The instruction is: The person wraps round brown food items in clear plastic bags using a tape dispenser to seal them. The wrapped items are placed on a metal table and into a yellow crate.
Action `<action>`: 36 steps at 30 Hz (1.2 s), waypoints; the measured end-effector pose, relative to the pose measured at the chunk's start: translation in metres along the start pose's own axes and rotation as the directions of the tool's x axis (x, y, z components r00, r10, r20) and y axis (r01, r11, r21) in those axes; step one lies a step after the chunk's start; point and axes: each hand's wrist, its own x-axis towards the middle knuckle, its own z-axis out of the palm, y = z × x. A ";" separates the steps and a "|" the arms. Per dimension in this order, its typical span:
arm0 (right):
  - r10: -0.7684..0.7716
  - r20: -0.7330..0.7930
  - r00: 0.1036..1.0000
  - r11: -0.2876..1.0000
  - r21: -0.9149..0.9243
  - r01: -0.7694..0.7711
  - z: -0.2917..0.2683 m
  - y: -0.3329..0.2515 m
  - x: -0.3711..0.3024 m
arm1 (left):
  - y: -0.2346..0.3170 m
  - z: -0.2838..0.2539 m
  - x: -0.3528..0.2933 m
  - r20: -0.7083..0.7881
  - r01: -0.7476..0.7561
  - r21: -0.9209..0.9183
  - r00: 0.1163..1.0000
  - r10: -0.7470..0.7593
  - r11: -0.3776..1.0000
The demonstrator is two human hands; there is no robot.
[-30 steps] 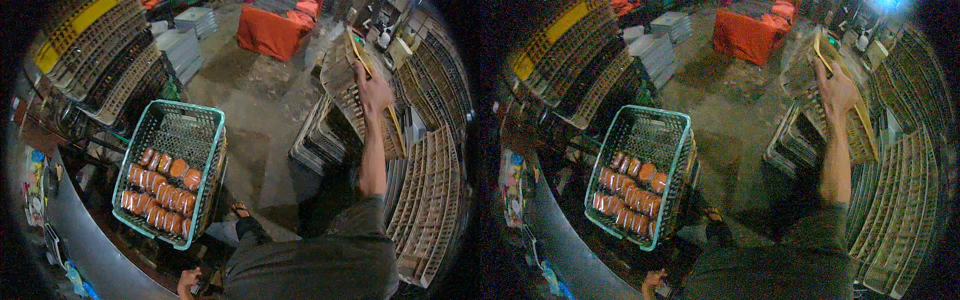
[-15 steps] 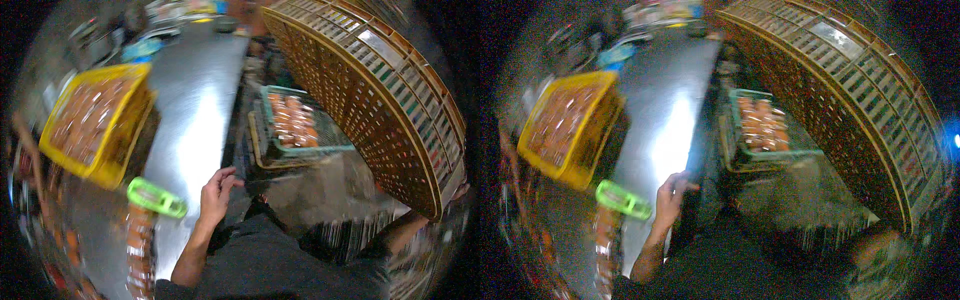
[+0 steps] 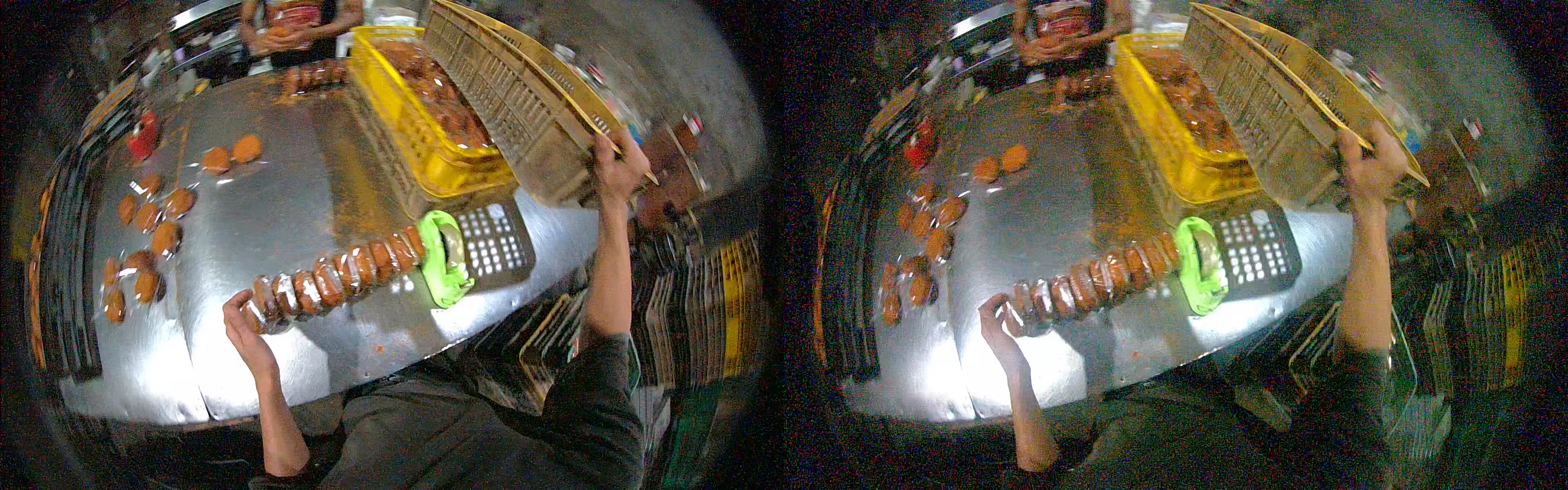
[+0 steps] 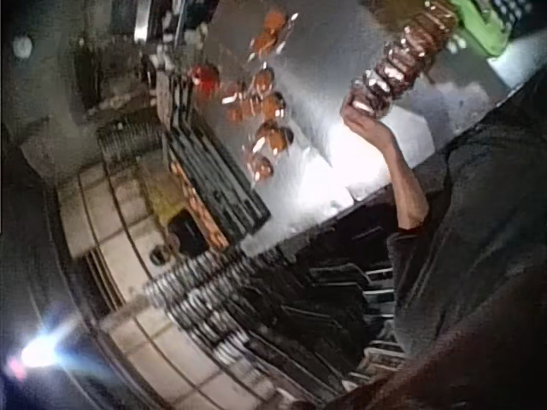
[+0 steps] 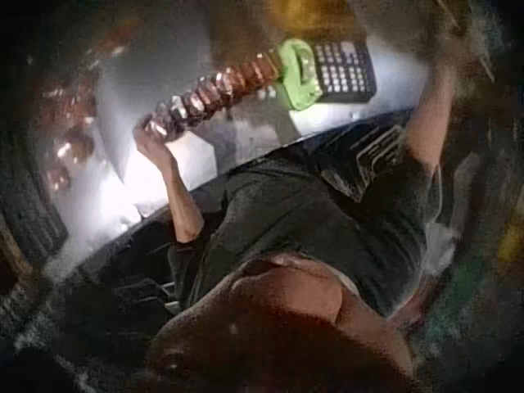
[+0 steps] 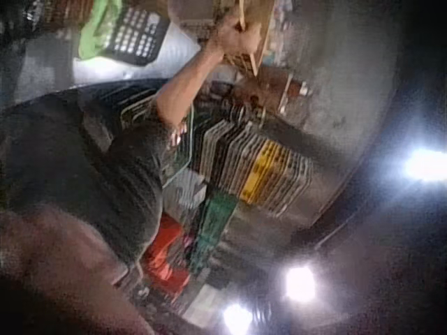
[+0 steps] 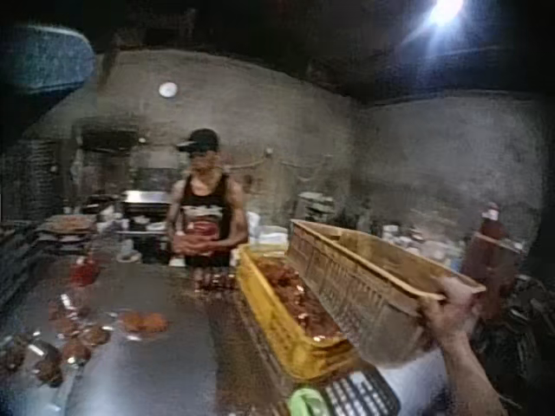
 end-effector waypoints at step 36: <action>-0.246 0.499 0.831 0.750 0.641 -0.163 0.073 -0.239 -0.095 | -0.022 -0.030 0.061 0.692 -0.517 0.653 0.704 -0.158 0.553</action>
